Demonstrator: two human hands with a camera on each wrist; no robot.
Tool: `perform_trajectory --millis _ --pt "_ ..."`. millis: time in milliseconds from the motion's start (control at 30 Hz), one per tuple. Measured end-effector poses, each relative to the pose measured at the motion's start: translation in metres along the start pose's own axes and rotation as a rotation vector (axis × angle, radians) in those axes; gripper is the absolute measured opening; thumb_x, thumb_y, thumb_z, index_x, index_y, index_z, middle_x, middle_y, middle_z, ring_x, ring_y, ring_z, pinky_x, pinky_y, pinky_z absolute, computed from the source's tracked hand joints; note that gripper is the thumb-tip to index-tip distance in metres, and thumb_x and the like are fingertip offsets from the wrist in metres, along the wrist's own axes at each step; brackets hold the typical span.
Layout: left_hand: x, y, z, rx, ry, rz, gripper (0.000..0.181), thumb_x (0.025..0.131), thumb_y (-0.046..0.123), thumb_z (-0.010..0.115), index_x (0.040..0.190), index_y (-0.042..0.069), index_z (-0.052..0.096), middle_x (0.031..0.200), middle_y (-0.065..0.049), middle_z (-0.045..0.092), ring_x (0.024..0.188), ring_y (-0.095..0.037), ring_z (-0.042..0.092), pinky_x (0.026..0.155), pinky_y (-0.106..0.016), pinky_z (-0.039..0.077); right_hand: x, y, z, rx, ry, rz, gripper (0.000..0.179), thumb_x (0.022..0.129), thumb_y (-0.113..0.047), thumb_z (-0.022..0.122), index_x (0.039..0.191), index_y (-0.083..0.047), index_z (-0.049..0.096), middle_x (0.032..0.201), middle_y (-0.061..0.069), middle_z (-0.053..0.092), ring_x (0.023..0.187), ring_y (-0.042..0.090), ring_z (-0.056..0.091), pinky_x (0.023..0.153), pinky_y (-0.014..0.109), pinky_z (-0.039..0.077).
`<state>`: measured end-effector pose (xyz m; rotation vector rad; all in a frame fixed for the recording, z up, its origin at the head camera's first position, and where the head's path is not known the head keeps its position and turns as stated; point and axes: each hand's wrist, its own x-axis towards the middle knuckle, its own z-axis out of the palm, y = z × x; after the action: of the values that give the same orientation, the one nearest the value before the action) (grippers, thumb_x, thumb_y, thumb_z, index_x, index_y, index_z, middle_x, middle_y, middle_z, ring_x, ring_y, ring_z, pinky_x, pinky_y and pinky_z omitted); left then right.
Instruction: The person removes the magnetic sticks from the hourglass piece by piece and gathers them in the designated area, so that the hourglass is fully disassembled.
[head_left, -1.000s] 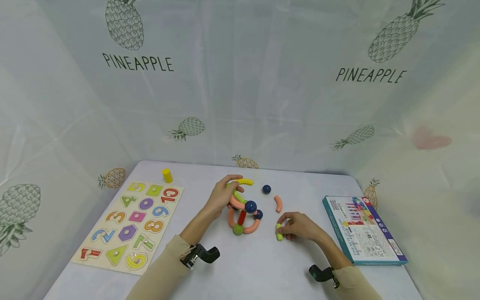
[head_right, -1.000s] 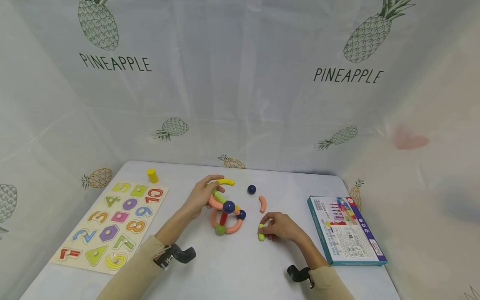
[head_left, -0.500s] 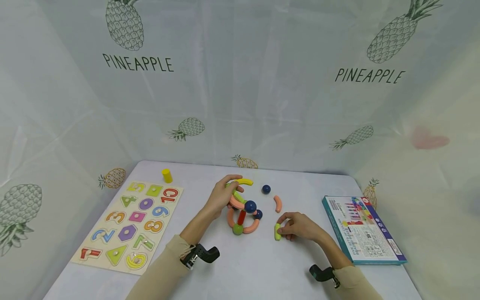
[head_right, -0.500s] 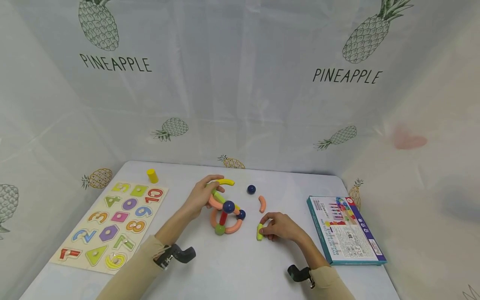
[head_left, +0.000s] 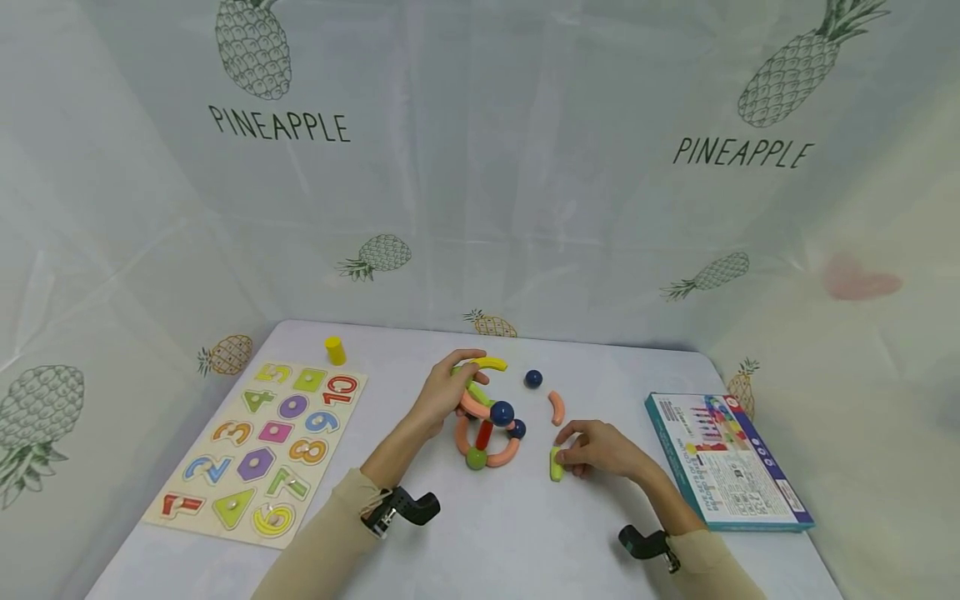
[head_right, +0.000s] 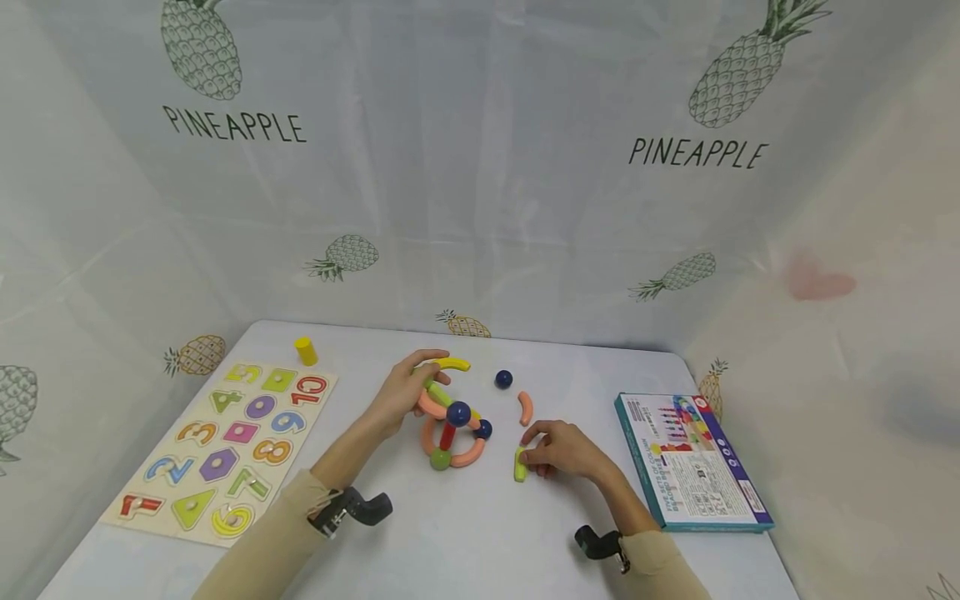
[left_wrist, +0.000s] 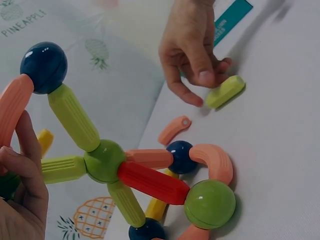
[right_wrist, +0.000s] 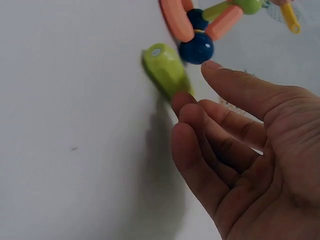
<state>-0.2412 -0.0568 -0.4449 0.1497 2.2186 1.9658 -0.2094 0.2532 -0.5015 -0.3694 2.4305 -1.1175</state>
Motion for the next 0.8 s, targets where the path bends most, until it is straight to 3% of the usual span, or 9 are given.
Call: perform_trajectory --millis 200,400,533,633,733,800 --pt "-0.001 0.0 0.0 -0.003 -0.005 0.007 0.033 0.105 0.025 0.049 0.137 0.024 0.058 0.1 -0.008 0.071 0.046 -0.01 0.041 0.043 -0.02 0.04 0.012 -0.026 -0.01 0.006 0.066 -0.04 0.034 0.094 -0.028 0.072 0.117 -0.004 0.066 0.079 0.008 0.069 0.067 0.021 0.063 0.065 0.04 0.057" --pt "-0.001 0.001 0.0 -0.008 -0.016 0.005 0.032 0.106 0.026 0.049 0.137 0.024 0.058 0.1 -0.009 0.07 0.046 -0.01 0.043 0.044 -0.021 0.04 0.032 -0.065 -0.01 0.067 0.16 -0.135 0.032 0.098 -0.034 0.066 0.12 -0.011 0.066 0.092 0.019 0.071 0.071 0.023 0.065 0.062 0.036 0.056" --pt "0.0 0.001 -0.001 -0.009 -0.026 0.012 0.032 0.106 0.026 0.049 0.136 0.024 0.058 0.099 -0.009 0.07 0.046 -0.01 0.043 0.044 -0.021 0.04 0.045 -0.087 -0.004 0.116 0.223 -0.209 0.037 0.102 -0.036 0.059 0.132 -0.015 0.061 0.103 0.014 0.072 0.083 0.033 0.068 0.064 0.035 0.057" --pt "0.0 0.0 -0.001 -0.01 -0.034 0.017 0.031 0.106 0.026 0.049 0.135 0.024 0.058 0.098 -0.009 0.07 0.046 -0.009 0.043 0.045 -0.023 0.04 0.054 -0.098 0.002 0.165 0.234 -0.275 0.043 0.105 -0.031 0.056 0.143 -0.011 0.054 0.11 0.009 0.071 0.095 0.041 0.067 0.075 0.043 0.059" --pt "0.0 0.0 -0.002 -0.009 -0.036 0.023 0.03 0.106 0.026 0.049 0.134 0.023 0.059 0.095 -0.009 0.069 0.046 -0.009 0.043 0.045 -0.024 0.04 0.063 -0.107 0.008 0.192 0.234 -0.314 0.044 0.104 -0.031 0.057 0.143 -0.011 0.054 0.11 0.008 0.07 0.097 0.044 0.066 0.079 0.051 0.058" --pt "0.0 0.0 -0.002 -0.008 -0.033 0.029 0.03 0.106 0.028 0.049 0.134 0.023 0.06 0.093 -0.008 0.067 0.046 -0.009 0.043 0.044 -0.024 0.04 0.068 -0.112 0.012 0.173 0.254 -0.318 0.041 0.103 -0.034 0.059 0.139 -0.014 0.059 0.103 0.005 0.071 0.093 0.042 0.066 0.076 0.049 0.058"
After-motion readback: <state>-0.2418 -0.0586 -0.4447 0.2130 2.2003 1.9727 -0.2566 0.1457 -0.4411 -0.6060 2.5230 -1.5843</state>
